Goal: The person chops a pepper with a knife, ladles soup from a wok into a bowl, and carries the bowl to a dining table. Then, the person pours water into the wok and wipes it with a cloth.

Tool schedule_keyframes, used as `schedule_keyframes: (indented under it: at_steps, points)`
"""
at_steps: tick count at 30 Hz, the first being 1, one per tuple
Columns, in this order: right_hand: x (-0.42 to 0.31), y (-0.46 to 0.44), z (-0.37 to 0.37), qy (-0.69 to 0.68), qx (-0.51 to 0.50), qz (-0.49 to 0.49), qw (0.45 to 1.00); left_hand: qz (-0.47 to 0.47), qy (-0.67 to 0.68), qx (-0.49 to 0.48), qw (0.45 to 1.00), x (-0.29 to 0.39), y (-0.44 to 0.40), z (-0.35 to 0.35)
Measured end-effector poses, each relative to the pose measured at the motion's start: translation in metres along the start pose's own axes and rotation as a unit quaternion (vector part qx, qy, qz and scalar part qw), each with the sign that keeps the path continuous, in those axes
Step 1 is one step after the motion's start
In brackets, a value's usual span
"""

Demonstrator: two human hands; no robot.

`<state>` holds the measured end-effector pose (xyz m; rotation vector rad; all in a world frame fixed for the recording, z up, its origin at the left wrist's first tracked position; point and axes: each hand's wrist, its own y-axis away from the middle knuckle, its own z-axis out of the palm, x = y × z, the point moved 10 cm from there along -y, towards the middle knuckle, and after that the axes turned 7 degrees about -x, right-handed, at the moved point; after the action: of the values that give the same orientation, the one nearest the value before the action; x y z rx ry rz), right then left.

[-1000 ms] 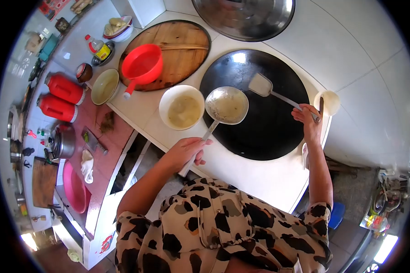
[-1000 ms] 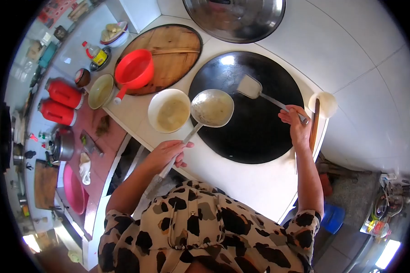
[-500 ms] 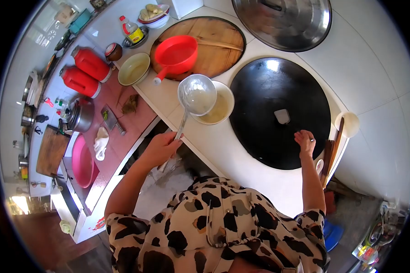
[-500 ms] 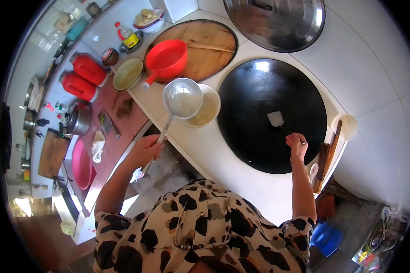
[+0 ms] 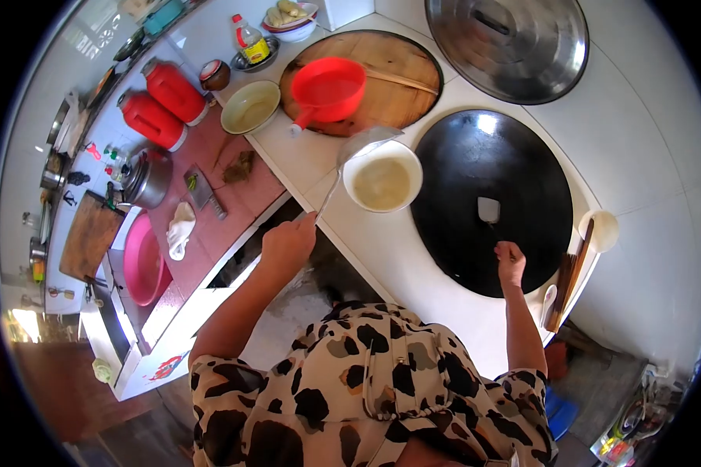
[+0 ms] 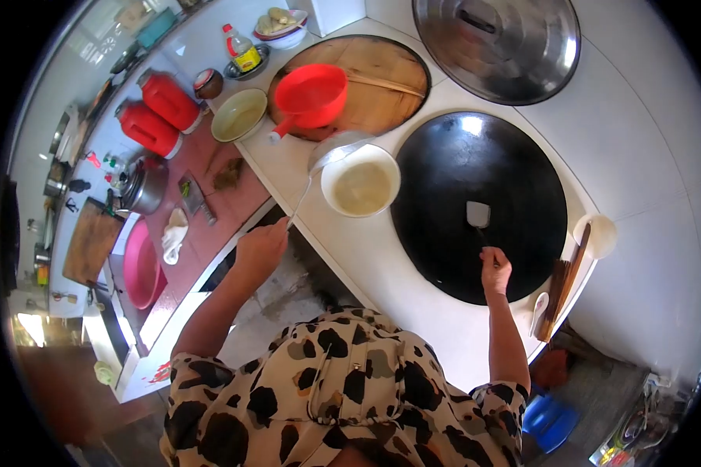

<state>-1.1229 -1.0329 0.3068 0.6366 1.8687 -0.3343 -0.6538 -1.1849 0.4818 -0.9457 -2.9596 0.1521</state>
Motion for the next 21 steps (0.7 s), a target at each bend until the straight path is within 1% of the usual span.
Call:
schedule_keyframes:
  at_steps: [1,2,3,4,5,6,8,9,10,11,12,13,14,16,17,20,21]
  points:
    - [-0.005,0.0,-0.003,-0.036,0.002,-0.002,0.999,-0.002,-0.009,-0.011,1.0,-0.002,0.001,0.002]
    - [-0.003,-0.001,-0.007,-0.054,0.005,-0.023,0.998,0.0,-0.007,-0.002,1.0,-0.003,0.002,0.0]
    - [-0.007,0.0,-0.01,-0.028,-0.007,-0.058,0.998,0.001,-0.006,0.008,1.0,-0.003,0.003,-0.002]
    - [-0.022,0.005,-0.013,0.01,-0.015,-0.07,0.997,0.002,-0.005,0.019,1.0,-0.003,0.004,-0.003]
    - [-0.037,0.012,-0.016,0.011,-0.003,-0.079,0.997,-0.01,0.008,0.02,1.0,-0.007,0.005,0.0]
    - [-0.039,0.015,-0.02,0.012,0.005,-0.108,0.994,-0.009,0.058,0.004,0.998,-0.01,0.005,0.003]
    - [-0.037,0.015,-0.03,0.024,0.014,-0.127,0.991,-0.003,0.162,-0.027,0.986,-0.015,0.005,0.01]
    - [-0.013,0.008,-0.042,-0.081,0.044,-0.033,0.995,-0.013,0.253,-0.068,0.965,-0.019,0.004,0.019]
    - [0.007,0.007,-0.047,-0.184,0.072,0.063,0.978,-0.071,0.375,-0.126,0.916,-0.026,0.004,0.034]
    - [0.021,0.012,-0.058,-0.27,0.112,0.129,0.947,-0.125,0.488,-0.181,0.845,-0.027,0.006,0.046]
    - [0.027,0.015,-0.064,-0.308,0.127,0.158,0.93,-0.174,0.59,-0.232,0.753,-0.024,0.012,0.058]
    - [0.032,0.019,-0.07,-0.33,0.136,0.165,0.919,-0.167,0.648,-0.247,0.701,-0.02,0.012,0.058]
    - [0.036,0.024,-0.074,-0.353,0.142,0.172,0.909,-0.165,0.678,-0.24,0.675,-0.02,0.013,0.054]
    - [0.034,0.031,-0.079,-0.366,0.138,0.159,0.906,-0.164,0.733,-0.226,0.62,-0.022,0.02,0.042]
    - [0.029,0.036,-0.08,-0.362,0.137,0.144,0.911,-0.168,0.747,-0.221,0.604,-0.027,0.024,0.037]
    - [0.024,0.05,-0.076,-0.329,0.158,0.132,0.922,-0.159,0.769,-0.156,0.599,-0.058,0.036,0.012]
    - [0.024,0.055,-0.075,-0.331,0.169,0.126,0.92,-0.176,0.756,-0.146,0.613,-0.074,0.042,0.008]
